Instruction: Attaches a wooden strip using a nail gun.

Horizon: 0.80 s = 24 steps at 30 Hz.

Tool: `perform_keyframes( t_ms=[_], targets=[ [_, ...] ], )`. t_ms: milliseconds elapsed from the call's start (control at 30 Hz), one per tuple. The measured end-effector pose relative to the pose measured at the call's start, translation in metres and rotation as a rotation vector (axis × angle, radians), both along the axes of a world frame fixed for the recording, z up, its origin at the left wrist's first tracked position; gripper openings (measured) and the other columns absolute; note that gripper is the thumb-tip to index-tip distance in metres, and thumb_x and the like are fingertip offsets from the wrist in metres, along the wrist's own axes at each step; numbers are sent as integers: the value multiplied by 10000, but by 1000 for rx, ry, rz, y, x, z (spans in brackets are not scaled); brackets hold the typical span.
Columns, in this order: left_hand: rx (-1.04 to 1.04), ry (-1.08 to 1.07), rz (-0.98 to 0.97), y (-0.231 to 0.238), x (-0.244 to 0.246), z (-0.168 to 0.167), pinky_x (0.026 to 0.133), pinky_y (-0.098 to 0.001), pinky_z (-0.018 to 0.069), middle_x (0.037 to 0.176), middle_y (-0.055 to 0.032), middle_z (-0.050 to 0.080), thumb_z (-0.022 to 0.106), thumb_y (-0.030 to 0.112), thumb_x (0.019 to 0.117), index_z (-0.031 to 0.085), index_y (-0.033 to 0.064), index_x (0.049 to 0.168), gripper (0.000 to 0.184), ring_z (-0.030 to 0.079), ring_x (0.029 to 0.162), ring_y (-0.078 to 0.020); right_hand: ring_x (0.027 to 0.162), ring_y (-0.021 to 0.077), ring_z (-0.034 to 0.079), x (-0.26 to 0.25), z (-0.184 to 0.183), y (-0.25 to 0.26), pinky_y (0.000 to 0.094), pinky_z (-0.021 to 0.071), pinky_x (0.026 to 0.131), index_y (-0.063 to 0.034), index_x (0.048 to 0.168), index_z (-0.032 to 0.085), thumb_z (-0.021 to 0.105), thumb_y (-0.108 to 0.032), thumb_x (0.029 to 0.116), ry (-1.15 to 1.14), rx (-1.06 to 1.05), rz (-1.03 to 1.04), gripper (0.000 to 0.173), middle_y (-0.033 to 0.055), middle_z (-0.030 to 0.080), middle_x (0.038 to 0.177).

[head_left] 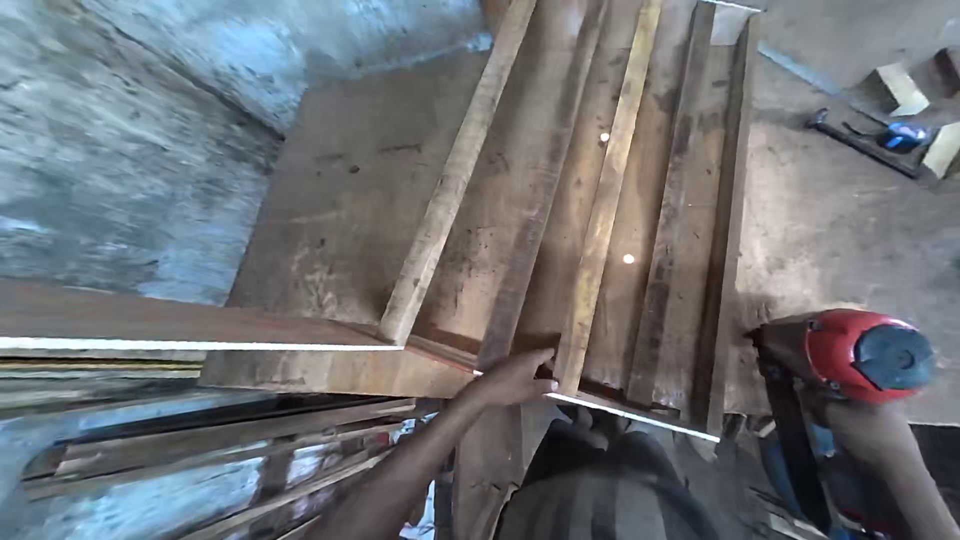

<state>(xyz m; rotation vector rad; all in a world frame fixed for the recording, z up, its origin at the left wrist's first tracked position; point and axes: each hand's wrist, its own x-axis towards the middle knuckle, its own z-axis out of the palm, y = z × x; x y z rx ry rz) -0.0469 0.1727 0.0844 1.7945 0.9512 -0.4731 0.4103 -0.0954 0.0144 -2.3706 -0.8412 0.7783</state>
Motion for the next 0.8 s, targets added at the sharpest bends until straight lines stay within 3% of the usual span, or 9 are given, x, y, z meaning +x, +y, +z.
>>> perform_keyframes(
  t_ms=[133,367,567,633,733,800],
  targets=[
    [67,43,-27,-3,0,-4,987,-483,562,1224,-71,696,733,262,953,493,126,1479,594,684,1103,-206,887,345,710,1,-2,-1,660,564,793,-111,1219,684,785,-223,877,4,26,21,374,172,720,1040],
    [151,103,-73,-6,1,-3,1039,-508,530,1388,-119,606,679,316,985,438,105,1532,634,642,1205,-250,844,340,716,0,3,2,652,575,761,-123,1194,695,777,-226,889,5,18,9,332,163,728,1000],
    [184,109,-107,-8,0,-7,986,-484,561,1319,-90,626,682,321,978,524,127,1448,532,666,1123,-228,786,310,711,0,4,1,624,582,723,-131,1172,702,770,-225,893,41,13,7,302,136,729,948],
    [191,103,-150,-5,-2,-9,1034,-499,535,1353,-114,618,671,335,981,489,106,1488,586,648,1179,-256,799,286,716,2,0,0,610,585,736,-146,1155,714,760,-274,887,11,7,19,301,117,734,954],
    [207,66,-210,-4,-2,-11,1075,-538,495,1346,-164,620,678,332,973,489,56,1477,605,623,1224,-309,806,243,720,3,-4,-3,541,607,741,-134,1194,699,766,-326,876,70,39,-1,376,96,739,982],
    [217,62,-244,-1,-1,-10,1061,-536,506,1329,-169,623,673,344,975,493,52,1462,596,633,1203,-316,681,226,696,2,1,0,456,610,618,-71,1181,679,765,-237,887,244,99,-40,348,104,725,883]
  ],
)
